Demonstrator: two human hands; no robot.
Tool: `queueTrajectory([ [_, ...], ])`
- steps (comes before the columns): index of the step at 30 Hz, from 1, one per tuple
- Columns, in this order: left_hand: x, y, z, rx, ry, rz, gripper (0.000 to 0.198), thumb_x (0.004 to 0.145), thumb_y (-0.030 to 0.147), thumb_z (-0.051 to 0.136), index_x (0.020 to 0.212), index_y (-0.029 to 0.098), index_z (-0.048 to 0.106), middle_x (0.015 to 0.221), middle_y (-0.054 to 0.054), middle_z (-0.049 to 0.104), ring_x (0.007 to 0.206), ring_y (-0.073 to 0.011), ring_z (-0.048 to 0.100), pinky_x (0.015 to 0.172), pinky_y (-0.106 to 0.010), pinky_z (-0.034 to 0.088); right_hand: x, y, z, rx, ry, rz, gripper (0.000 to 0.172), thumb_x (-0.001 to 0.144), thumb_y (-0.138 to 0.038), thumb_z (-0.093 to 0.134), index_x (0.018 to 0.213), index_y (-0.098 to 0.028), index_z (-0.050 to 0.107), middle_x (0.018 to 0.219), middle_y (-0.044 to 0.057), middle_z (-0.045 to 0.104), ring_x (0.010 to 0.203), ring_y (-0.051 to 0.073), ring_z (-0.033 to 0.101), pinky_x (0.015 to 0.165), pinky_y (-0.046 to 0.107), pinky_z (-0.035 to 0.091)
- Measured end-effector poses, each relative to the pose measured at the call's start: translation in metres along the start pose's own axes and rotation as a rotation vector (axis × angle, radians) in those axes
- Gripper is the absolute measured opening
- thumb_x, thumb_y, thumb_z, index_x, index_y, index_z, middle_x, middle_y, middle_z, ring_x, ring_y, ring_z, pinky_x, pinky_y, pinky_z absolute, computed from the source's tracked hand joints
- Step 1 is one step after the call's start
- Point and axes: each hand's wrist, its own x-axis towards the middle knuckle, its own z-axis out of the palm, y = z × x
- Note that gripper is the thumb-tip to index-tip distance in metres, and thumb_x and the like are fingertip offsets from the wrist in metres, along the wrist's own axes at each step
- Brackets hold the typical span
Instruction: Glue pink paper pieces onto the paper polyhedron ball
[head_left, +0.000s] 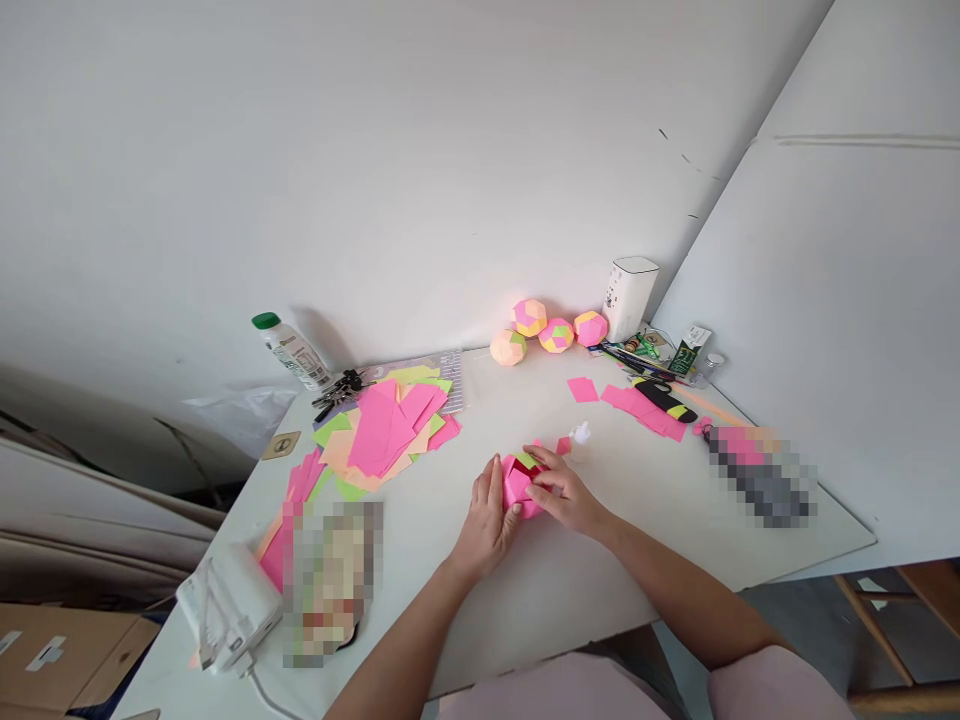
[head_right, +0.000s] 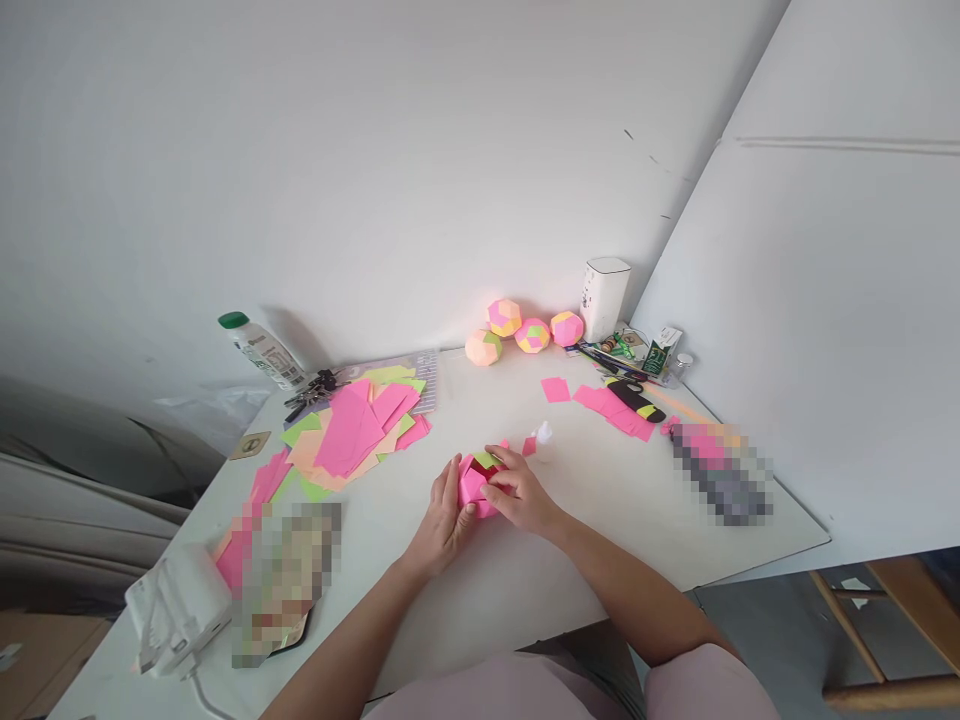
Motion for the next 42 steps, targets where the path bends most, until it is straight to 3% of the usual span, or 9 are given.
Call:
queueTrajectory([
  [5, -0.001, 0.000, 0.006, 0.161, 0.043, 0.109, 0.062, 0.097, 0.042, 0.026, 0.148, 0.024, -0.005, 0.146, -0.020, 0.021, 0.136, -0.0322, 0.026, 0.101, -0.055, 0.037, -0.001, -0.003, 0.002, 0.087, -0.021, 0.035, 0.037, 0.084, -0.052, 0.056, 0.068, -0.020, 0.066, 0.145, 0.007, 0.039, 0.135, 0.027, 0.033, 0.109, 0.047, 0.031],
  [17, -0.002, 0.004, 0.009, 0.223, 0.083, 0.112, 0.062, 0.096, 0.046, 0.021, 0.148, 0.021, -0.002, 0.141, -0.023, 0.026, 0.129, -0.0337, 0.035, 0.094, -0.054, 0.043, -0.003, -0.005, 0.008, 0.096, -0.024, 0.065, 0.038, 0.082, -0.050, 0.059, 0.062, -0.019, 0.065, 0.146, 0.007, 0.036, 0.134, 0.027, 0.034, 0.108, 0.047, 0.032],
  [23, -0.003, 0.003, 0.013, 0.258, 0.129, 0.171, 0.087, 0.089, 0.054, 0.044, 0.147, 0.017, -0.009, 0.141, -0.026, 0.026, 0.129, -0.0380, 0.034, 0.095, -0.056, 0.043, 0.000, -0.004, 0.004, 0.108, -0.046, 0.062, 0.037, 0.085, -0.050, 0.056, 0.066, -0.019, 0.065, 0.142, 0.008, 0.041, 0.129, 0.026, 0.041, 0.104, 0.043, 0.036],
  [27, -0.005, 0.004, 0.018, 0.186, 0.170, 0.143, 0.099, 0.081, 0.057, 0.056, 0.146, 0.011, -0.002, 0.141, -0.028, 0.026, 0.133, -0.0402, 0.030, 0.096, -0.056, 0.043, 0.001, -0.004, 0.002, 0.146, -0.071, 0.083, 0.039, 0.087, -0.051, 0.051, 0.070, -0.019, 0.065, 0.137, 0.008, 0.045, 0.122, 0.024, 0.048, 0.100, 0.039, 0.040],
  [31, -0.004, 0.008, 0.014, 0.070, 0.157, 0.075, 0.087, 0.081, 0.045, 0.061, 0.144, 0.014, 0.009, 0.139, -0.024, 0.028, 0.132, -0.0358, 0.033, 0.096, -0.052, 0.045, 0.001, -0.002, -0.006, 0.169, -0.160, 0.083, 0.035, 0.085, -0.050, 0.055, 0.074, -0.019, 0.065, 0.144, 0.008, 0.038, 0.130, 0.024, 0.041, 0.104, 0.039, 0.036],
  [35, -0.001, 0.011, 0.007, 0.020, 0.127, 0.105, 0.084, 0.080, 0.036, 0.062, 0.144, 0.019, 0.009, 0.137, -0.021, 0.030, 0.131, -0.0340, 0.034, 0.098, -0.052, 0.044, 0.001, -0.001, -0.016, 0.124, -0.266, 0.064, 0.026, 0.081, -0.046, 0.064, 0.077, -0.019, 0.065, 0.150, 0.007, 0.030, 0.138, 0.027, 0.028, 0.109, 0.044, 0.030],
  [42, 0.000, 0.007, 0.007, 0.049, 0.130, 0.155, 0.087, 0.079, 0.032, 0.063, 0.144, 0.022, 0.006, 0.136, -0.020, 0.029, 0.129, -0.0356, 0.036, 0.095, -0.054, 0.046, -0.001, -0.004, -0.015, 0.065, -0.224, 0.035, 0.028, 0.085, -0.046, 0.058, 0.077, -0.021, 0.066, 0.149, 0.006, 0.034, 0.139, 0.026, 0.028, 0.111, 0.048, 0.028],
])
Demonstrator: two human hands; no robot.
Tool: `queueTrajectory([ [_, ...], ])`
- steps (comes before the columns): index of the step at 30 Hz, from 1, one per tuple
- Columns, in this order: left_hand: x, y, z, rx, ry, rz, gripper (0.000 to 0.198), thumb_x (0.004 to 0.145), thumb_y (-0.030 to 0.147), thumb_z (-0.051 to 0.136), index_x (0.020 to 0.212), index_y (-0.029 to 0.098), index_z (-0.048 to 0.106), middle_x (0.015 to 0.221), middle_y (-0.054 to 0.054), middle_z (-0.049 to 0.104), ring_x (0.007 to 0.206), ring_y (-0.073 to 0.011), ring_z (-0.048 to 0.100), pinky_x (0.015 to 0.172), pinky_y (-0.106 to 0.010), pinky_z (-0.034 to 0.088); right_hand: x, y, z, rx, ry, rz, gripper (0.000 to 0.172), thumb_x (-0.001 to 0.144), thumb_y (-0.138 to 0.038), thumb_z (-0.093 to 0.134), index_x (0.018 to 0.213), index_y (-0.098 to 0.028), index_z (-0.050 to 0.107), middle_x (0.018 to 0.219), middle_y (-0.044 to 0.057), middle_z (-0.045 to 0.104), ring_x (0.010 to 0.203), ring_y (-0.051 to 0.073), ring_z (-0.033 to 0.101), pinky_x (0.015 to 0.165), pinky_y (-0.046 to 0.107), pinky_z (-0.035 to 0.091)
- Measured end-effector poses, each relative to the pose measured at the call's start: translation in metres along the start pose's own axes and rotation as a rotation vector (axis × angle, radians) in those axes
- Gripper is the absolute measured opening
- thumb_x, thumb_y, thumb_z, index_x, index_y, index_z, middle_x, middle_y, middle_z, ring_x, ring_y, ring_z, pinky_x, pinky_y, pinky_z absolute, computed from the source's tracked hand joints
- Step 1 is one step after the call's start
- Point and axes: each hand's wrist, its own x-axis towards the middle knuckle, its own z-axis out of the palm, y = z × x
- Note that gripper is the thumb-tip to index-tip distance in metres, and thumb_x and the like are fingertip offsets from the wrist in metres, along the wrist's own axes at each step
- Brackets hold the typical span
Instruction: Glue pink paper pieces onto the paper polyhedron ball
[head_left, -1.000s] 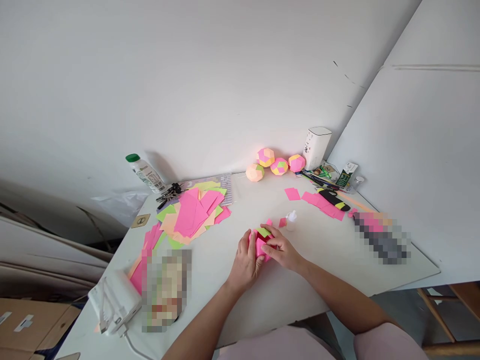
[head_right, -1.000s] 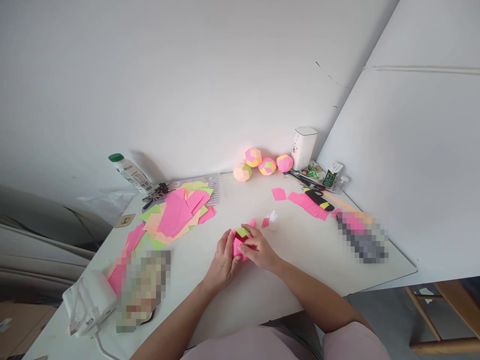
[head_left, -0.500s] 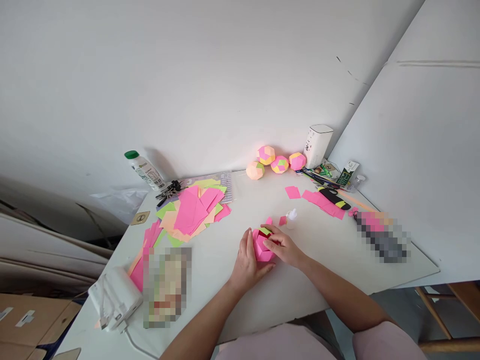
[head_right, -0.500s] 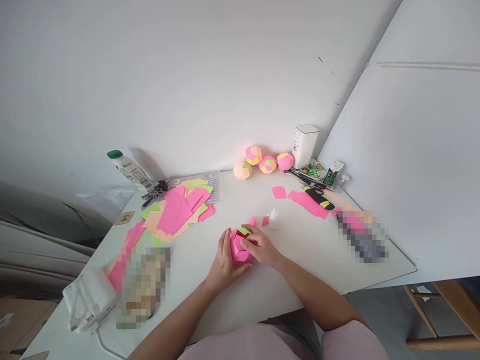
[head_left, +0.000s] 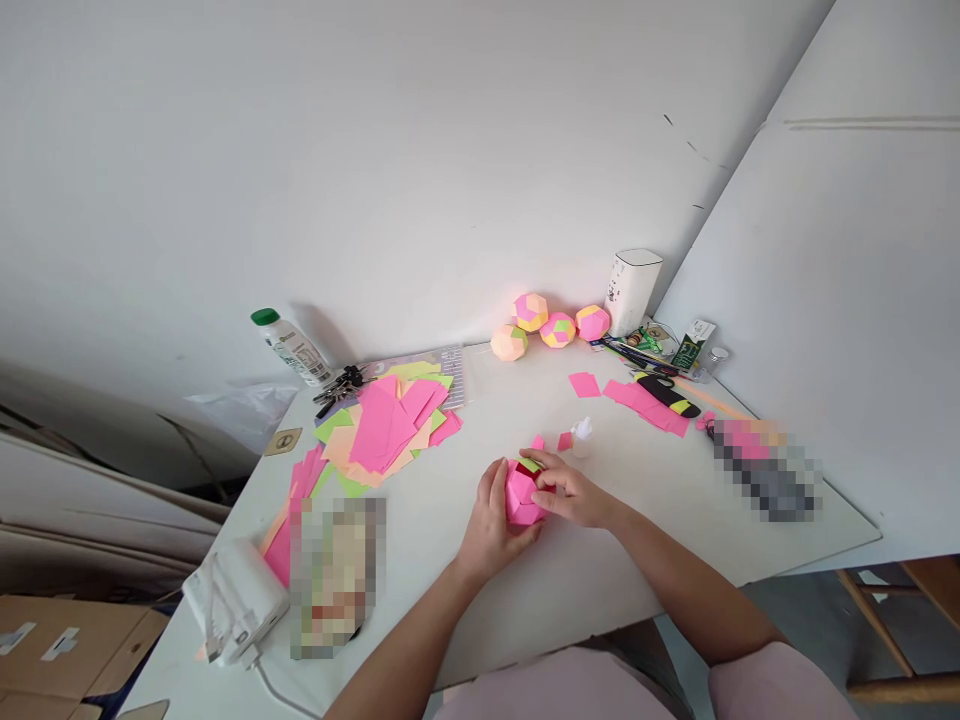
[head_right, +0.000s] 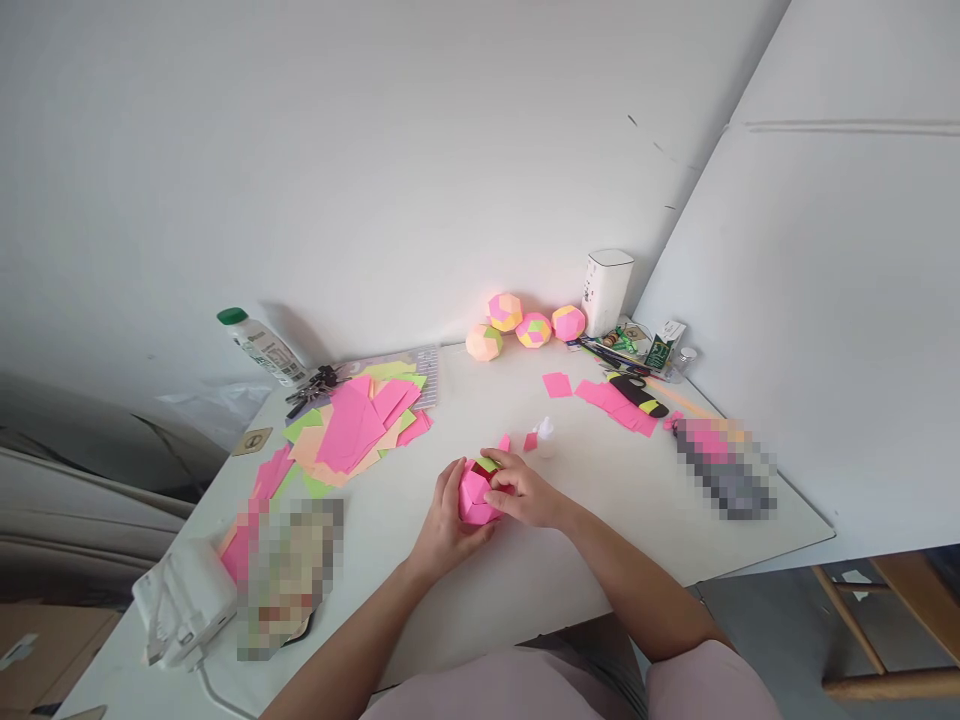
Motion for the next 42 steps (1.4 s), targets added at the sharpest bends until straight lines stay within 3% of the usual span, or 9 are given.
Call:
queueTrajectory([
  [5, 0.001, -0.001, -0.003, 0.069, 0.011, 0.024, 0.089, 0.079, 0.032, 0.063, 0.146, 0.022, 0.004, 0.136, -0.020, 0.030, 0.127, -0.0338, 0.037, 0.094, -0.051, 0.047, 0.000, -0.003, 0.004, -0.017, 0.060, -0.012, 0.029, 0.086, -0.047, 0.056, 0.080, -0.020, 0.066, 0.145, 0.009, 0.038, 0.139, 0.026, 0.027, 0.111, 0.049, 0.028],
  [13, 0.002, -0.001, -0.004, 0.202, 0.037, 0.057, 0.092, 0.078, 0.034, 0.063, 0.147, 0.019, 0.003, 0.136, -0.021, 0.033, 0.124, -0.0333, 0.040, 0.093, -0.049, 0.047, 0.000, -0.008, 0.009, -0.002, 0.113, -0.014, 0.029, 0.084, -0.045, 0.059, 0.072, -0.019, 0.063, 0.140, 0.010, 0.041, 0.132, 0.027, 0.038, 0.109, 0.048, 0.031],
  [26, 0.002, 0.002, -0.005, 0.228, 0.031, 0.049, 0.089, 0.080, 0.038, 0.060, 0.146, 0.019, 0.004, 0.136, -0.022, 0.036, 0.123, -0.0343, 0.043, 0.090, -0.050, 0.048, -0.002, -0.008, 0.014, -0.076, 0.155, -0.041, 0.024, 0.085, -0.043, 0.057, 0.077, -0.021, 0.062, 0.142, 0.009, 0.038, 0.138, 0.028, 0.025, 0.108, 0.049, 0.032],
  [34, 0.001, 0.002, -0.004, 0.255, 0.022, 0.058, 0.090, 0.079, 0.036, 0.062, 0.146, 0.016, 0.006, 0.136, -0.022, 0.035, 0.122, -0.0341, 0.042, 0.093, -0.050, 0.047, 0.001, -0.008, 0.017, -0.024, 0.229, -0.048, 0.029, 0.085, -0.046, 0.056, 0.071, -0.021, 0.060, 0.128, 0.010, 0.049, 0.127, 0.025, 0.042, 0.104, 0.043, 0.038],
  [42, 0.001, 0.004, -0.006, 0.240, -0.006, 0.036, 0.089, 0.079, 0.037, 0.060, 0.146, 0.019, 0.004, 0.137, -0.022, 0.034, 0.123, -0.0356, 0.042, 0.091, -0.052, 0.047, 0.003, -0.003, 0.021, 0.036, 0.263, -0.016, 0.030, 0.083, -0.048, 0.058, 0.071, -0.021, 0.063, 0.126, 0.009, 0.050, 0.125, 0.025, 0.044, 0.099, 0.040, 0.042],
])
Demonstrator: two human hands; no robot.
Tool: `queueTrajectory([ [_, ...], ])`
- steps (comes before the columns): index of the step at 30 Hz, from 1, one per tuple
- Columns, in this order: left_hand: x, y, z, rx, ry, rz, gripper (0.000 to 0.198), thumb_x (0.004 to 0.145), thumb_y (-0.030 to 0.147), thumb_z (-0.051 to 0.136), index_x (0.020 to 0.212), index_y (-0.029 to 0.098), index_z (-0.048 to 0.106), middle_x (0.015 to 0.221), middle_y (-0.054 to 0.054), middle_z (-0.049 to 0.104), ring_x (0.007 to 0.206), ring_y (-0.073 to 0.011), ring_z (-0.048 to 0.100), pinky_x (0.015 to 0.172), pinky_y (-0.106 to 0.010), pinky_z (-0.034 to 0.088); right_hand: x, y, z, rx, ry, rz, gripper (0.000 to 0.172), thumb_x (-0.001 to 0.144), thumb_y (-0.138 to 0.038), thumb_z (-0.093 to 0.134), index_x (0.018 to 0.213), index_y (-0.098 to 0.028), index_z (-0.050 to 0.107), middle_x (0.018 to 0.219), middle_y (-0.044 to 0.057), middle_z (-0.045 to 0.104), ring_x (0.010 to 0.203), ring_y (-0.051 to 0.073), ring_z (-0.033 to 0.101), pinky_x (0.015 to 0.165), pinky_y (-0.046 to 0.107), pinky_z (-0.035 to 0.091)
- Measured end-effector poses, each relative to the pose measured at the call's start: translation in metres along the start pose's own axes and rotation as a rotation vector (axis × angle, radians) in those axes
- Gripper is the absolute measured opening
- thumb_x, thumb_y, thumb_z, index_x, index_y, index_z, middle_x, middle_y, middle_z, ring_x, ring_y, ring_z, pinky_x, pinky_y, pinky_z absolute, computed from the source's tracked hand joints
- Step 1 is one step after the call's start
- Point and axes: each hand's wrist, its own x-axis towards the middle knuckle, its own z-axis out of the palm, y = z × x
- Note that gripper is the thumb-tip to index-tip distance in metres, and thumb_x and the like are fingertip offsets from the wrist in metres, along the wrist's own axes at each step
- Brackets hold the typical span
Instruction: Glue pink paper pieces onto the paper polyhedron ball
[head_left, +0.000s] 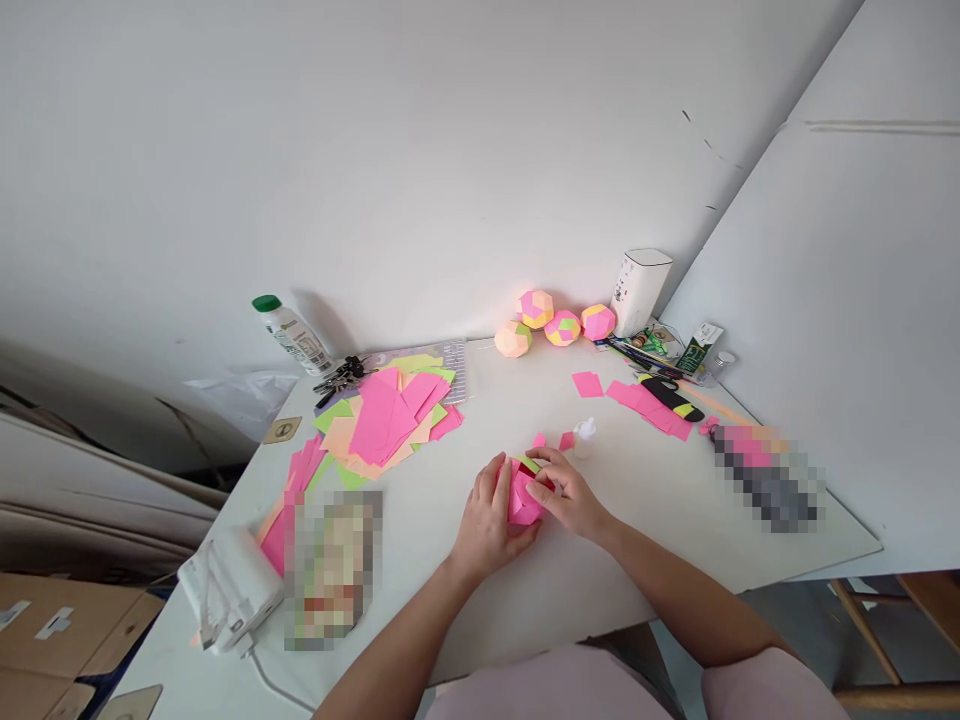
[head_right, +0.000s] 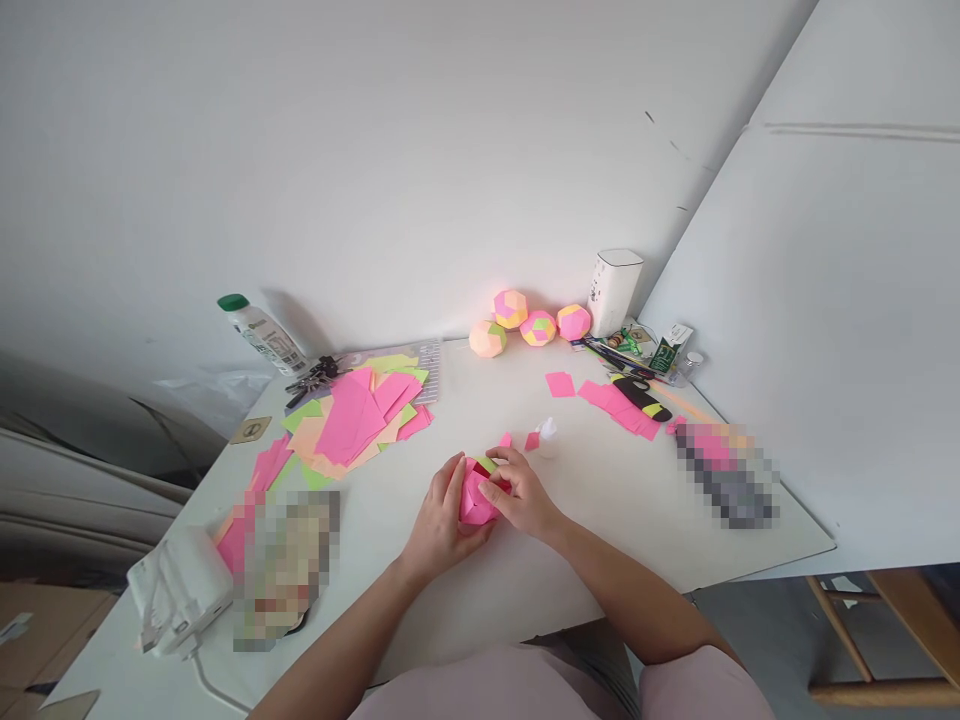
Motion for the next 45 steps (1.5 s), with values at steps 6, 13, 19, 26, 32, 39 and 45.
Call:
queueTrajectory([
  [6, 0.000, 0.000, -0.008, -0.153, -0.064, -0.028, 0.092, 0.075, 0.037, 0.062, 0.145, 0.019, 0.005, 0.138, -0.022, 0.024, 0.127, -0.0364, 0.037, 0.084, -0.049, 0.051, 0.001, 0.000, -0.003, 0.072, -0.034, 0.059, 0.033, 0.080, -0.052, 0.061, 0.070, -0.021, 0.065, 0.125, 0.007, 0.051, 0.122, 0.024, 0.046, 0.102, 0.039, 0.041],
  [13, 0.002, 0.001, -0.011, -0.132, -0.100, -0.039, 0.086, 0.072, 0.037, 0.062, 0.142, 0.020, 0.015, 0.136, -0.021, 0.029, 0.112, -0.0328, 0.050, 0.078, -0.045, 0.053, 0.000, 0.000, -0.003, 0.085, -0.057, 0.115, 0.034, 0.078, -0.053, 0.063, 0.069, -0.020, 0.068, 0.129, 0.007, 0.050, 0.124, 0.025, 0.044, 0.102, 0.040, 0.039],
  [19, 0.002, 0.004, -0.013, -0.111, -0.107, -0.049, 0.087, 0.071, 0.036, 0.063, 0.142, 0.021, 0.016, 0.137, -0.020, 0.030, 0.113, -0.0338, 0.050, 0.080, -0.047, 0.052, 0.000, -0.001, -0.002, 0.125, -0.059, 0.107, 0.034, 0.078, -0.052, 0.064, 0.067, -0.020, 0.067, 0.128, 0.007, 0.051, 0.123, 0.025, 0.046, 0.101, 0.040, 0.041],
  [26, 0.002, 0.004, -0.009, -0.382, -0.040, -0.089, 0.080, 0.072, 0.027, 0.066, 0.134, 0.020, 0.015, 0.135, -0.021, 0.023, 0.131, -0.0361, 0.030, 0.085, -0.047, 0.051, 0.001, -0.006, -0.002, 0.168, -0.022, 0.137, 0.037, 0.078, -0.052, 0.063, 0.063, -0.018, 0.063, 0.121, 0.008, 0.055, 0.114, 0.023, 0.052, 0.093, 0.035, 0.045],
  [32, 0.005, 0.002, -0.018, -0.668, -0.133, -0.290, 0.062, 0.071, 0.024, 0.069, 0.120, 0.026, 0.030, 0.132, -0.014, 0.025, 0.132, -0.0319, 0.029, 0.091, -0.046, 0.047, 0.004, -0.009, -0.007, 0.123, 0.031, 0.130, 0.041, 0.079, -0.052, 0.061, 0.058, -0.017, 0.060, 0.109, 0.009, 0.059, 0.099, 0.021, 0.058, 0.081, 0.032, 0.048],
  [39, 0.013, -0.003, -0.029, -0.795, -0.162, -0.453, 0.055, 0.079, 0.036, 0.063, 0.127, 0.026, 0.037, 0.132, -0.011, 0.036, 0.125, -0.0282, 0.041, 0.096, -0.044, 0.045, 0.006, -0.014, -0.042, -0.163, 0.648, -0.106, 0.032, 0.086, -0.035, 0.051, 0.058, -0.021, 0.043, 0.057, -0.003, 0.041, 0.056, 0.013, 0.044, 0.056, 0.027, 0.040],
  [45, 0.013, -0.001, -0.024, -0.785, -0.133, -0.576, 0.061, 0.079, 0.045, 0.062, 0.130, 0.024, 0.037, 0.129, -0.011, 0.044, 0.118, -0.0265, 0.050, 0.091, -0.041, 0.048, 0.019, 0.018, -0.072, -0.364, 0.684, 0.105, 0.047, 0.068, -0.022, 0.059, 0.113, -0.020, 0.047, 0.119, 0.012, 0.053, 0.108, 0.024, 0.052, 0.080, 0.035, 0.047],
])
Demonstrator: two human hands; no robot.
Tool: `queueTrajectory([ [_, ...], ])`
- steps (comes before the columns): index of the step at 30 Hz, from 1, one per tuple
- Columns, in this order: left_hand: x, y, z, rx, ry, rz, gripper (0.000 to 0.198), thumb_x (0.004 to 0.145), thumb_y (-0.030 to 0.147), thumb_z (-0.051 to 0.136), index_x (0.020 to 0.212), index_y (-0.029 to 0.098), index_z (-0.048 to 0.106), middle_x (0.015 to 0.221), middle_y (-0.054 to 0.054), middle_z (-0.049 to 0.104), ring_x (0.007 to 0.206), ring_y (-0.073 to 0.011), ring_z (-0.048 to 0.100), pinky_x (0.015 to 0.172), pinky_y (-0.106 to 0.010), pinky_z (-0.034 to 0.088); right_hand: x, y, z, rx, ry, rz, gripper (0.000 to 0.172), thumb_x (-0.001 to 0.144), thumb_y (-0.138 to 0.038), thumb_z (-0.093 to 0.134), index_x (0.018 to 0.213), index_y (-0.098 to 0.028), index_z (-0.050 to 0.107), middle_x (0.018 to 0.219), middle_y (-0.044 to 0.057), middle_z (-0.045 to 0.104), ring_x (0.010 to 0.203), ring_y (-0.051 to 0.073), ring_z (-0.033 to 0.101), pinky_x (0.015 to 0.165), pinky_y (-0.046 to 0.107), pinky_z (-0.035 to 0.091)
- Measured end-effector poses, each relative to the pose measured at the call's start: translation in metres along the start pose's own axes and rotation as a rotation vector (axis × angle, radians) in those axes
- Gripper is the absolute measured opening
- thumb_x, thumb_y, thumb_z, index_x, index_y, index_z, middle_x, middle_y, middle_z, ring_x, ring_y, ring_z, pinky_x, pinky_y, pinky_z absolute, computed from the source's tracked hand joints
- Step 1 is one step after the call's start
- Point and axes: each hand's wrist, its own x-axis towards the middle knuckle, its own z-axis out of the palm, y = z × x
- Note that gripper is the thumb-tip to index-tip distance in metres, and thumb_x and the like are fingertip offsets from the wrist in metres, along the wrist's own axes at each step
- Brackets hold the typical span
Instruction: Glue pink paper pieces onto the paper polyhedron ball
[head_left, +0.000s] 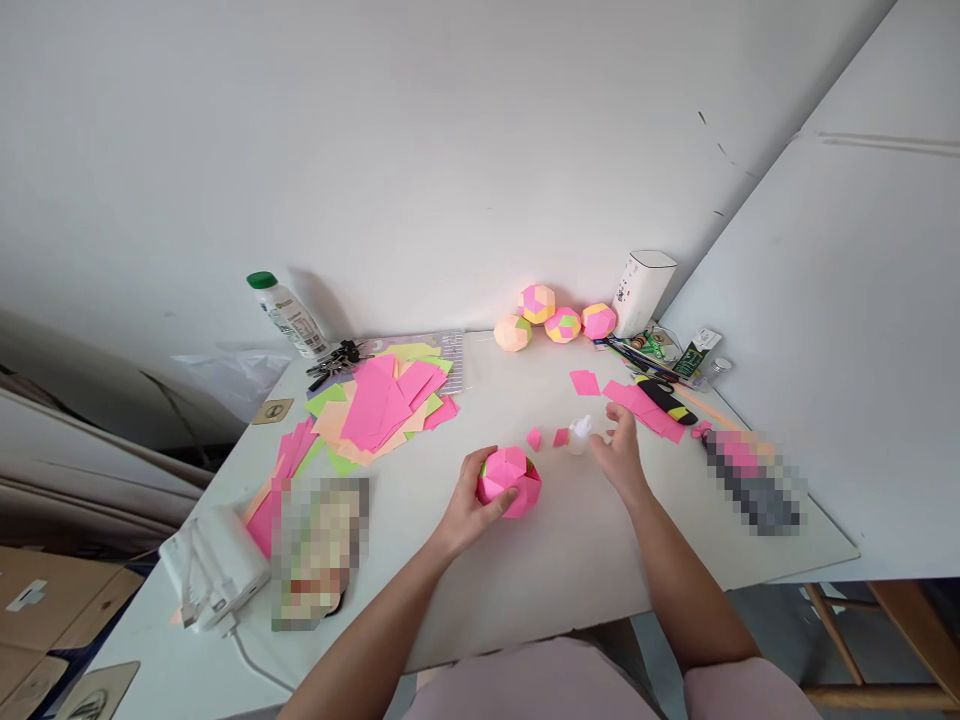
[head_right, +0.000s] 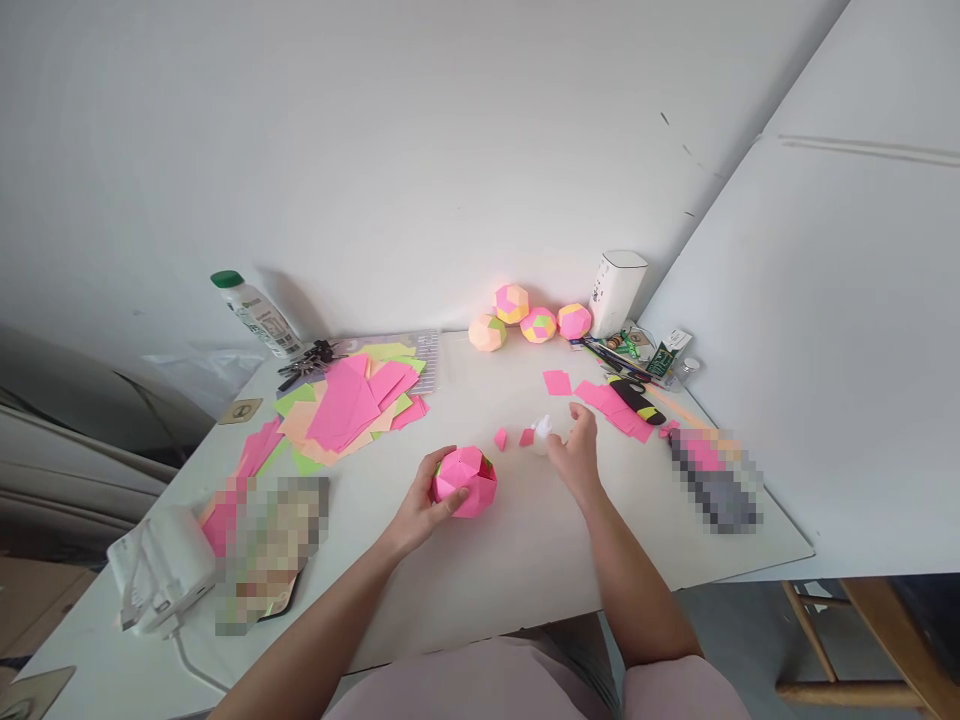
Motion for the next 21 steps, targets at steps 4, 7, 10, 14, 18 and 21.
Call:
queueTrajectory([
  [4, -0.002, 0.001, 0.002, 0.016, 0.037, -0.013, 0.063, 0.078, 0.046, 0.062, 0.131, 0.023, 0.035, 0.129, -0.012, 0.044, 0.117, -0.0271, 0.050, 0.091, -0.041, 0.048, 0.002, 0.013, 0.011, -0.097, -0.339, 0.081, 0.049, 0.069, -0.025, 0.062, 0.116, -0.020, 0.049, 0.115, 0.013, 0.060, 0.098, 0.025, 0.060, 0.076, 0.036, 0.050],
  [7, -0.003, 0.002, 0.003, 0.050, 0.045, 0.026, 0.063, 0.078, 0.045, 0.062, 0.131, 0.023, 0.036, 0.128, -0.012, 0.045, 0.117, -0.0272, 0.050, 0.090, -0.042, 0.049, -0.001, 0.006, 0.015, -0.108, -0.382, 0.051, 0.033, 0.077, -0.029, 0.057, 0.109, -0.020, 0.055, 0.105, 0.011, 0.064, 0.093, 0.026, 0.062, 0.076, 0.038, 0.050],
  [10, -0.003, 0.003, 0.003, 0.096, 0.053, 0.080, 0.060, 0.078, 0.044, 0.062, 0.130, 0.024, 0.038, 0.129, -0.011, 0.043, 0.118, -0.0280, 0.048, 0.091, -0.043, 0.048, -0.004, -0.008, 0.010, -0.057, -0.419, -0.050, 0.035, 0.082, -0.035, 0.055, 0.115, -0.023, 0.053, 0.109, 0.008, 0.064, 0.100, 0.024, 0.060, 0.083, 0.037, 0.049],
  [14, 0.000, 0.000, 0.003, 0.135, 0.043, 0.127, 0.059, 0.079, 0.043, 0.060, 0.130, 0.024, 0.038, 0.131, -0.012, 0.039, 0.121, -0.0293, 0.046, 0.094, -0.046, 0.047, -0.007, -0.021, -0.006, 0.115, -0.420, -0.201, 0.044, 0.079, -0.040, 0.063, 0.118, -0.025, 0.051, 0.118, 0.008, 0.059, 0.105, 0.024, 0.058, 0.085, 0.036, 0.048],
  [18, 0.001, -0.005, 0.003, 0.182, 0.037, 0.183, 0.060, 0.080, 0.040, 0.058, 0.133, 0.023, 0.035, 0.132, -0.013, 0.037, 0.121, -0.0286, 0.045, 0.096, -0.046, 0.046, -0.010, -0.027, -0.018, 0.240, -0.435, -0.241, 0.039, 0.072, -0.042, 0.072, 0.103, -0.024, 0.056, 0.099, 0.006, 0.062, 0.087, 0.021, 0.060, 0.071, 0.032, 0.050],
  [21, 0.001, -0.007, 0.003, 0.236, 0.059, 0.231, 0.061, 0.081, 0.039, 0.057, 0.135, 0.023, 0.033, 0.133, -0.014, 0.036, 0.121, -0.0287, 0.045, 0.096, -0.047, 0.046, -0.013, -0.031, -0.022, 0.259, -0.511, -0.298, 0.035, 0.074, -0.042, 0.071, 0.101, -0.024, 0.058, 0.096, 0.006, 0.062, 0.085, 0.021, 0.059, 0.071, 0.031, 0.049],
])
